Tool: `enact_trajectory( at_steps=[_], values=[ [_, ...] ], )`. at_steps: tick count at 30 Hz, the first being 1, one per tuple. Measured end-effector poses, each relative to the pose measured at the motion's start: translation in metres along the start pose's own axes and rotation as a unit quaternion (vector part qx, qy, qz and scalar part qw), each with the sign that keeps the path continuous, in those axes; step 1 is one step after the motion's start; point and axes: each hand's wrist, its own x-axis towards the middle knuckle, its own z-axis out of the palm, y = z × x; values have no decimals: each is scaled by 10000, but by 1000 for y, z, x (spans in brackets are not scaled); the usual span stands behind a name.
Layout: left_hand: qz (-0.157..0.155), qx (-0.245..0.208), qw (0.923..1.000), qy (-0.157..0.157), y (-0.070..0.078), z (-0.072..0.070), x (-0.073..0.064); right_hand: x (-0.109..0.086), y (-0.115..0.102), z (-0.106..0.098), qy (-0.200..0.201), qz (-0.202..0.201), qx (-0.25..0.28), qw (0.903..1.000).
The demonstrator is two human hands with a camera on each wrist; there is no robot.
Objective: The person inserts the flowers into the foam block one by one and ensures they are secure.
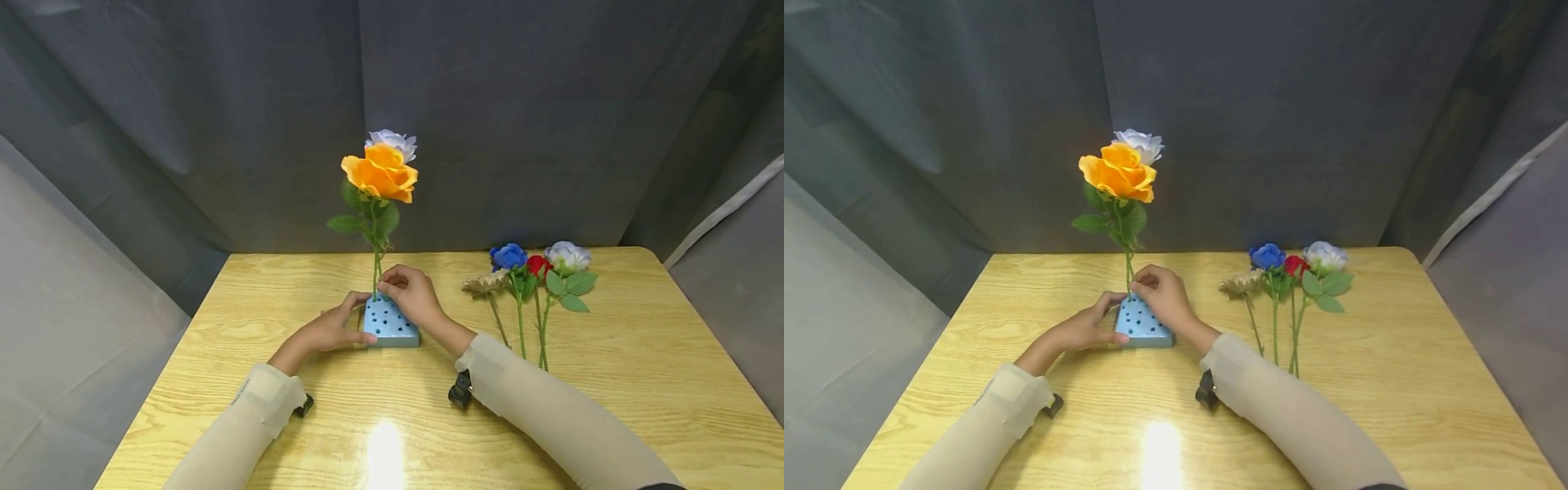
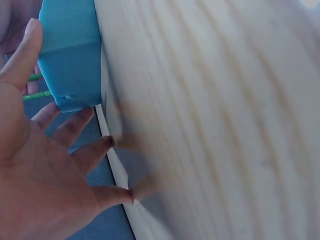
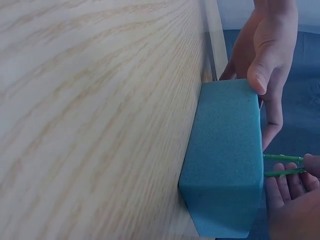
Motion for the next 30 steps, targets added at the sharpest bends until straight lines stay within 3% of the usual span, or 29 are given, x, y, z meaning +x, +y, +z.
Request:
enact_trajectory(
  at_steps=[13, 19, 30],
  values=[
    [-56, 7, 10000, -36, 0, 0, 1, -6, -7, -10, -208, 17, 86, 9997],
    [-41, -43, 10000, 45, 0, 0, 1, -10, -3, -23, -262, -49, 204, 9994],
    [-66, -48, 10000, 29, 0, 1, 2, -25, 7, -56, -217, 175, 442, 9986]
  ],
)
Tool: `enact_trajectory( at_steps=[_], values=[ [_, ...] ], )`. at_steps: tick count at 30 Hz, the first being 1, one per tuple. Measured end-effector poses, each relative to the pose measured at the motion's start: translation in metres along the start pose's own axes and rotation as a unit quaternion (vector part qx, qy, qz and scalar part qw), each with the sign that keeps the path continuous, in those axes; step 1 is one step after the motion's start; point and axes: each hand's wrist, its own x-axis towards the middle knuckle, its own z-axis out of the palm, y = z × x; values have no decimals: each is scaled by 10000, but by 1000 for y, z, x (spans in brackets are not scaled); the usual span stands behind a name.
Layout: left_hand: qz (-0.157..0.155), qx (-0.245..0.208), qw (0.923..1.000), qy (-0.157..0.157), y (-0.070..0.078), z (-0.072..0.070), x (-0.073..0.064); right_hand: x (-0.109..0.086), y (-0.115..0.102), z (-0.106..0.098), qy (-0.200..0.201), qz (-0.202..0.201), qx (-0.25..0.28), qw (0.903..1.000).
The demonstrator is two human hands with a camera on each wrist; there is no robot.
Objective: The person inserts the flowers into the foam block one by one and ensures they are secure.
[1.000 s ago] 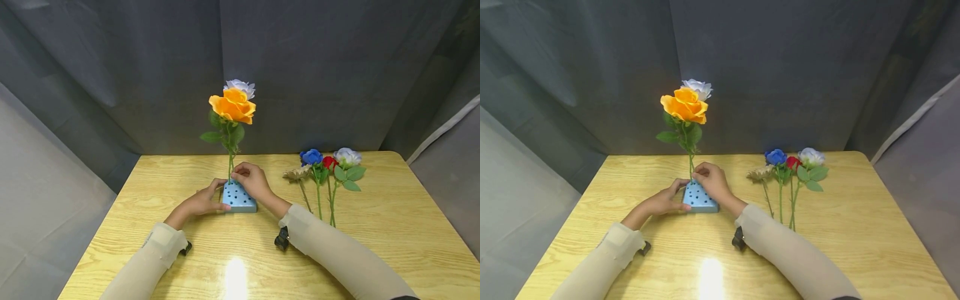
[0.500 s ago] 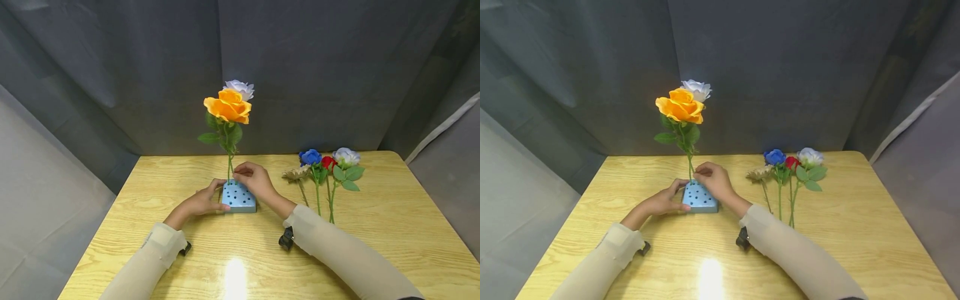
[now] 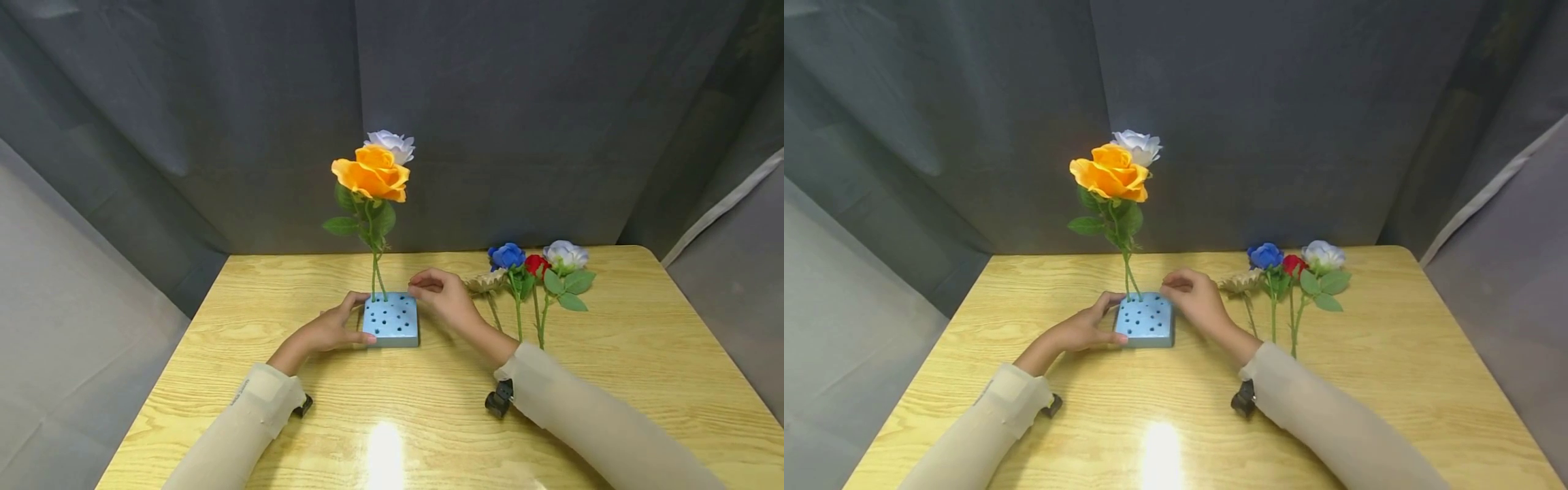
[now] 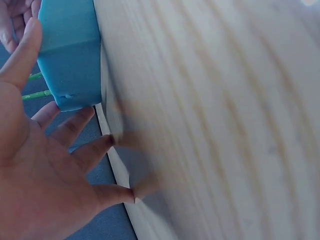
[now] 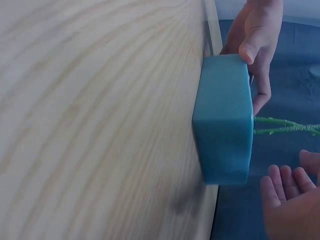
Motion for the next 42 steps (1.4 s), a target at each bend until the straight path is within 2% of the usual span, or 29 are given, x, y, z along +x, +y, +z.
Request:
enact_trajectory(
  at_steps=[10, 20, 25, 35, 42],
  values=[
    [9, -4, 10000, -64, 0, -1, -1, -17, 8, -28, 124, 144, -120, 9997],
    [2, -54, 10000, -79, 0, -1, -1, -37, 17, -56, 227, 189, -107, 9995],
    [5, -19, 10000, -68, 0, -1, -1, -46, 21, -68, 258, 336, 13, 9991],
    [-16, -4, 10000, -77, 0, 0, -1, -63, 28, -87, 390, 470, 137, 9980],
    [12, 17, 9999, -101, 0, -1, -1, -75, 32, -100, 453, 517, -75, 9976]
  ],
)
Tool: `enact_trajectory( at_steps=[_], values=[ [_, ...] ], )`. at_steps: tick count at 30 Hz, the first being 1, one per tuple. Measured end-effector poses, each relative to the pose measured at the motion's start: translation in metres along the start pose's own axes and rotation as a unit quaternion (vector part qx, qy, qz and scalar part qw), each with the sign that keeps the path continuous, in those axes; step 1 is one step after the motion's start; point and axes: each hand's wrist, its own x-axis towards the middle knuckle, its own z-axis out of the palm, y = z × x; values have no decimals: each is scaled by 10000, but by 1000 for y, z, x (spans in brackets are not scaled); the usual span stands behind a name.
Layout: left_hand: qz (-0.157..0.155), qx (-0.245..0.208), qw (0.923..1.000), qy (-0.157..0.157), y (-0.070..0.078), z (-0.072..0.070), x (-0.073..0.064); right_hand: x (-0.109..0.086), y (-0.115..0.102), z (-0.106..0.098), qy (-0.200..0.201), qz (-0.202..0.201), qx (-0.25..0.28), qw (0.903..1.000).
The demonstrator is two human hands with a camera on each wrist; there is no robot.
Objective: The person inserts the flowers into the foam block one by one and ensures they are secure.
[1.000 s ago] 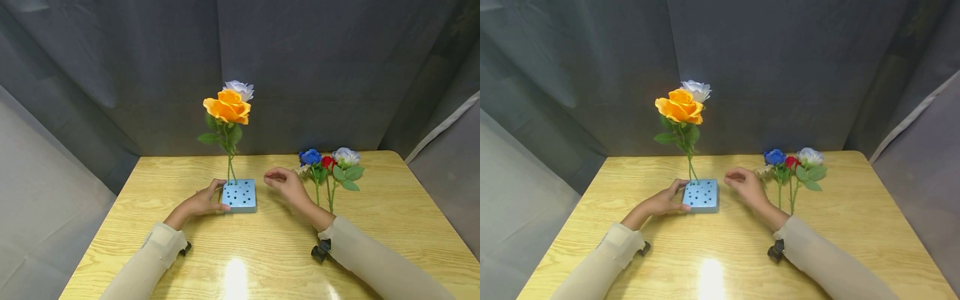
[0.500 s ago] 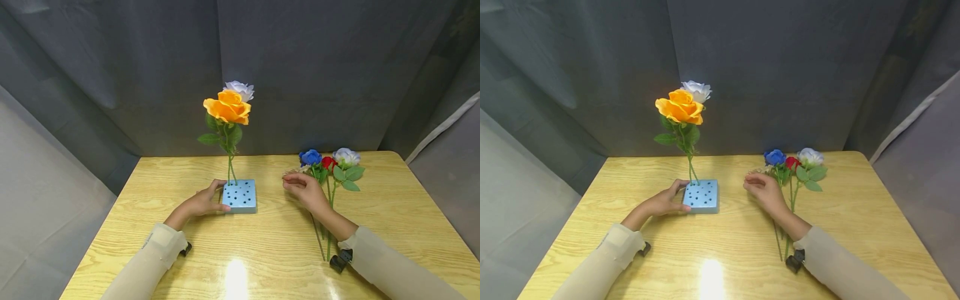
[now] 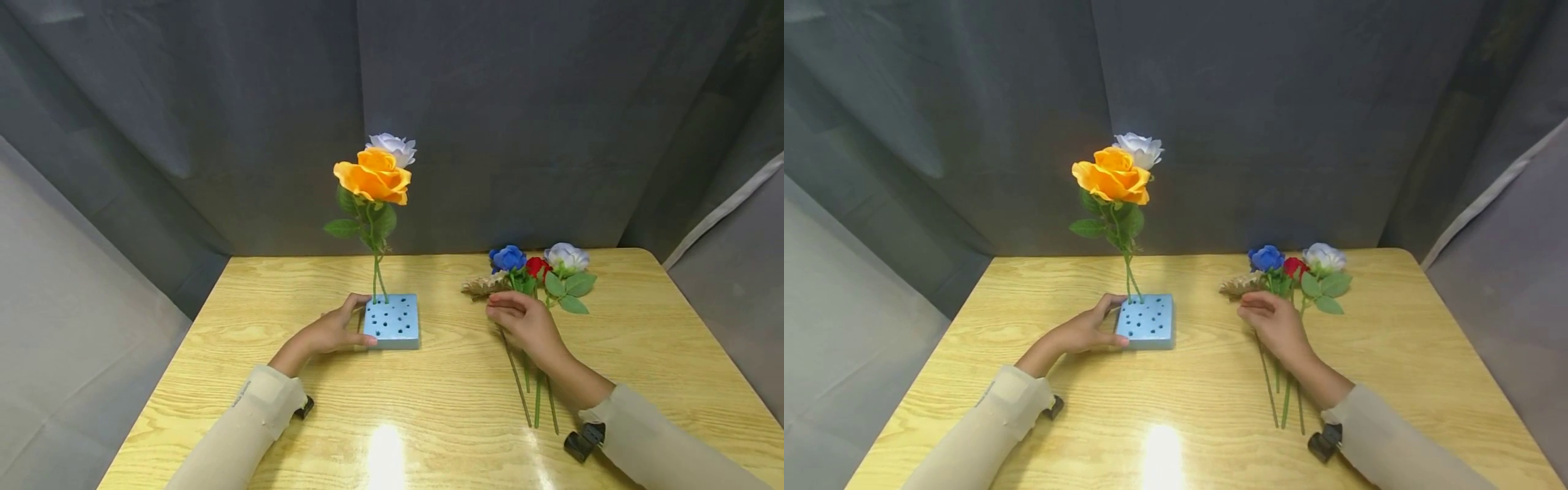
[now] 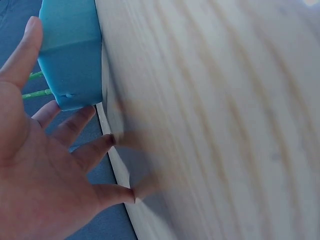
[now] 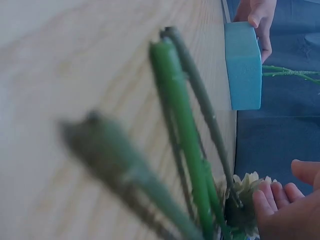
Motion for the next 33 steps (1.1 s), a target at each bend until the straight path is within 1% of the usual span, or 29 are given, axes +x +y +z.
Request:
enact_trajectory(
  at_steps=[3, 7, 17, 28, 33],
  values=[
    [-4, 5, 10000, 0, 1, 0, 0, -4, 2, -5, 52, 104, -169, 9998],
    [-4, 15, 10000, -4, 1, 0, 0, -10, 3, -11, 124, 129, -429, 9989],
    [26, 27, 10000, -3, 1, -1, -1, -24, 5, -20, 95, 175, -576, 9981],
    [-4, 31, 10000, 14, 2, 0, -1, -35, 7, -18, 15, 349, -582, 9977],
    [-6, 42, 10000, 36, 1, 0, 0, -36, 6, -15, 10, 259, -952, 9951]
  ],
)
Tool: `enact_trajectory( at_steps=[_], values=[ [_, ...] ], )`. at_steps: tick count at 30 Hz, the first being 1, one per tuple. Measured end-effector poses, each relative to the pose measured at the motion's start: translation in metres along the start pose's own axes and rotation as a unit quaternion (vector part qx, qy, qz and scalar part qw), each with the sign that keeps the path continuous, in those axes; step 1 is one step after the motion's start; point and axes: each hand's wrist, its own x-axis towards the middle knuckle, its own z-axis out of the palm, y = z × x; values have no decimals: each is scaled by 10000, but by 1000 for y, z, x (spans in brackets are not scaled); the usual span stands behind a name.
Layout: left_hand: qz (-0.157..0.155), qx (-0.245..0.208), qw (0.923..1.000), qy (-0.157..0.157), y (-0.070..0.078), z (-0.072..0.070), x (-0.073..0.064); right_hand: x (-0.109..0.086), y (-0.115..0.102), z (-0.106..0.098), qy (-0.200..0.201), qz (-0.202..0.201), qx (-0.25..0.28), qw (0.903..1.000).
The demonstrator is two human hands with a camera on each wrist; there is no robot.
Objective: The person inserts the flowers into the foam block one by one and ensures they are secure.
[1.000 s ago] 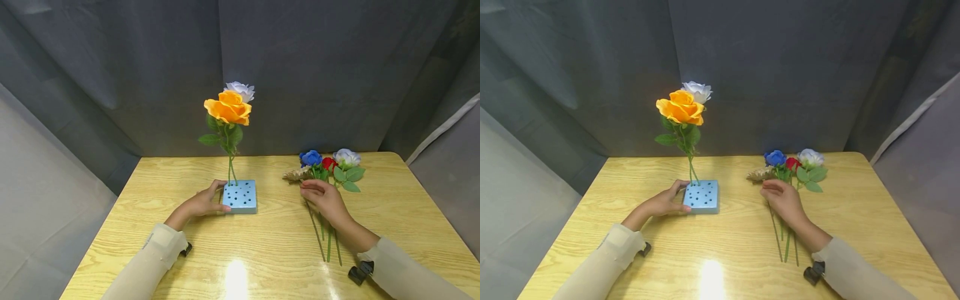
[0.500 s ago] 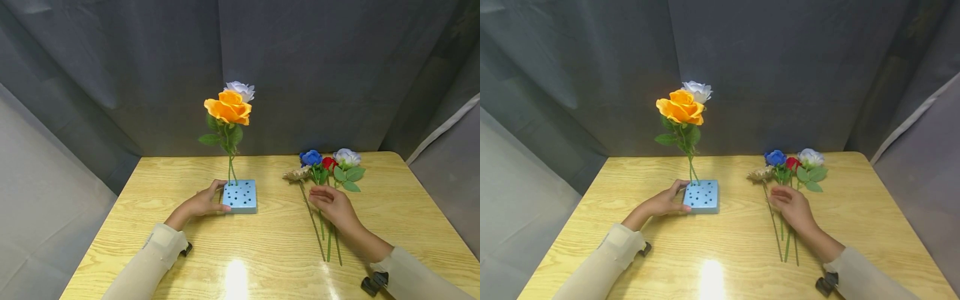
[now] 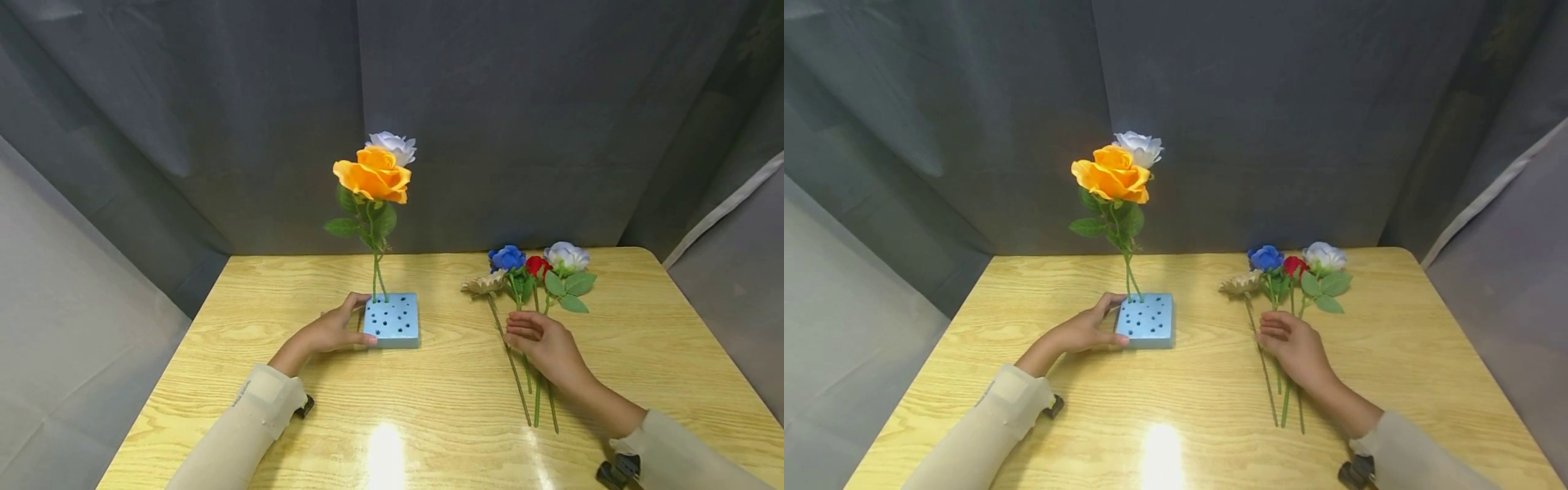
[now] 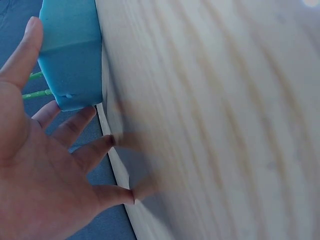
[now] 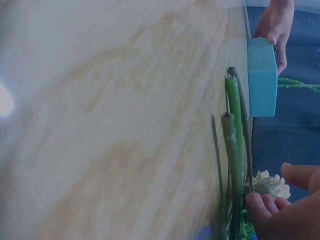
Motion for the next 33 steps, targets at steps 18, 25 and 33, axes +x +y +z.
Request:
enact_trajectory(
  at_steps=[18, 25, 33],
  values=[
    [2, -2, 10000, 18, 2, 0, 0, 9, 4, 6, -22, 6, -649, 9979],
    [-6, -25, 10000, 12, 1, 0, 1, 11, 6, 9, -44, 155, -649, 9978],
    [-13, -21, 10000, 10, -1, 0, 1, 14, 8, 11, -64, 187, -772, 9968]
  ],
)
